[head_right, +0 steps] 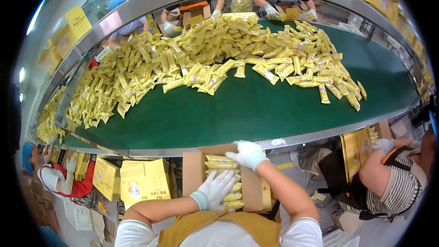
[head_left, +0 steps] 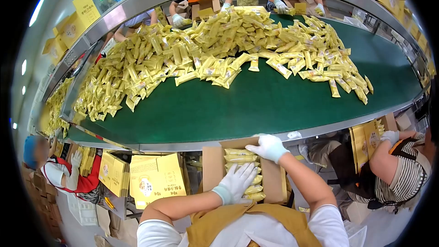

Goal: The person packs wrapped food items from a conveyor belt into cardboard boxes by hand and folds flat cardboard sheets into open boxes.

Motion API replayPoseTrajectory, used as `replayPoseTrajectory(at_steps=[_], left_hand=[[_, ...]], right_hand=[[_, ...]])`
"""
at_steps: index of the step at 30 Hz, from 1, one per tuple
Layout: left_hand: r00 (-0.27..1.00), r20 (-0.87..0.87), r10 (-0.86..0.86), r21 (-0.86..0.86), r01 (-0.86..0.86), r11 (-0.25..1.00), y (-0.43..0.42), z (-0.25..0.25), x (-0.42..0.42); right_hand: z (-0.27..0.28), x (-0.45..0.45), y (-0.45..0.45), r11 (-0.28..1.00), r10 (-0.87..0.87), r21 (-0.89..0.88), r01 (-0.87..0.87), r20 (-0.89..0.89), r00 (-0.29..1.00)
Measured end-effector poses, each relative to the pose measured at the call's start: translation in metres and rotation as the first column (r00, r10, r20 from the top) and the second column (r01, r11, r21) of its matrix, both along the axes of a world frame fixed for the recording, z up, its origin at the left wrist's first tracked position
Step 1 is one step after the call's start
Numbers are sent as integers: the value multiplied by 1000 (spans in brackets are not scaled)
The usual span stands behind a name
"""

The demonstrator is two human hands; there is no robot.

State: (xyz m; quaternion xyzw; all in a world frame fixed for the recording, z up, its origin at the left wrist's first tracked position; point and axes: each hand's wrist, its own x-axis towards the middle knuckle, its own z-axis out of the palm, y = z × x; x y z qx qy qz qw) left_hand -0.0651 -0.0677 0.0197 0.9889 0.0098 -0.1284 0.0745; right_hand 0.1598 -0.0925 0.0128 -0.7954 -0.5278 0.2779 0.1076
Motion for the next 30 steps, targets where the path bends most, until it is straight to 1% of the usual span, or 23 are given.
replayPoseTrajectory(at_steps=[1, 3, 4, 6, 7, 8, 9, 10, 12, 13, 14, 15, 16, 17, 18, 19, 21, 22, 23, 24, 25, 28, 30], left_hand=[[999, 40, 6, -53, -4, 999, 2, -2, -2], [992, 120, 26, -156, -7, 988, 10, -3, -9], [969, 218, 117, -296, -49, 954, 15, -1, -15], [877, 357, 322, -563, -73, 823, 28, 4, -33], [724, 498, 478, -573, -139, 807, 34, 1, -49], [520, 609, 599, -595, -199, 778, 37, -3, -61], [253, 579, 775, -745, -222, 629, 38, -3, -60], [-30, 478, 878, -867, -180, 465, 42, -2, -59], [-94, 226, 970, -967, -145, 211, 57, -26, -70], [26, 65, 998, -990, -120, 67, 65, -58, -81], [157, 165, 974, -930, -303, 207, 64, -75, -84], [343, 352, 871, -780, -408, 475, 62, -106, -87], [452, 178, 874, -886, -312, 342, 49, -116, -80], [548, -14, 836, -954, -258, 154, 35, -125, -72], [619, -196, 761, -965, -259, -38, 21, -134, -64], [654, -306, 692, -951, -236, -198, 16, -145, -51], [649, -337, 682, -903, -19, -429, 22, -182, -22], [630, -330, 703, -859, 109, -501, 28, -203, -11], [607, -304, 735, -817, 230, -528, 38, -217, -3], [588, -276, 760, -782, 323, -534, 54, -232, 3], [513, -204, 834, -810, 389, -438, 56, -186, 13], [359, -63, 931, -871, 436, -227, 110, -71, 41], [255, 130, 958, -892, 452, 0, 159, 18, 59]], right_hand=[[6, -3, 9, 995, 1, -104, 4, 44, 999], [5, -2, 9, 998, 61, -33, -60, 36, 998], [2, -1, 5, 996, 93, -1, -93, 33, 995], [-6, -2, -19, 947, 131, 285, -151, 90, 987], [-3, -2, -32, 900, 134, 403, -166, 105, 985], [1, -2, -43, 839, 138, 514, -180, 120, 983], [7, -2, -51, 786, 114, 591, -181, 149, 982], [13, -1, -57, 739, 60, 661, -130, 128, 990], [27, 5, -66, 612, -41, 790, -35, 76, 996], [36, 10, -70, 566, -132, 820, -91, 199, 971], [21, 15, -71, 544, -216, 837, 57, 75, 973], [14, 19, -71, 582, -321, 794, 173, 29, 947], [9, 23, -70, 606, -423, 741, 289, -8, 906], [2, 32, -71, 687, -445, 644, 338, 5, 895], [-5, 43, -70, 752, -464, 538, 379, 24, 886], [-8, 49, -69, 804, -480, 424, 417, 47, 876], [0, 50, -67, 764, -355, 550, 337, -78, 932], [3, 50, -68, 735, -283, 607, 302, -131, 950], [-1, 53, -67, 762, -304, 551, 340, -159, 939], [10, 50, -64, 685, -246, 639, 349, -248, 937], [27, 49, -60, 654, -222, 662, 366, -295, 929], [81, 55, -49, 598, -155, 688, 410, -403, 902], [122, 69, -29, 519, -44, 773, 365, -402, 915]])
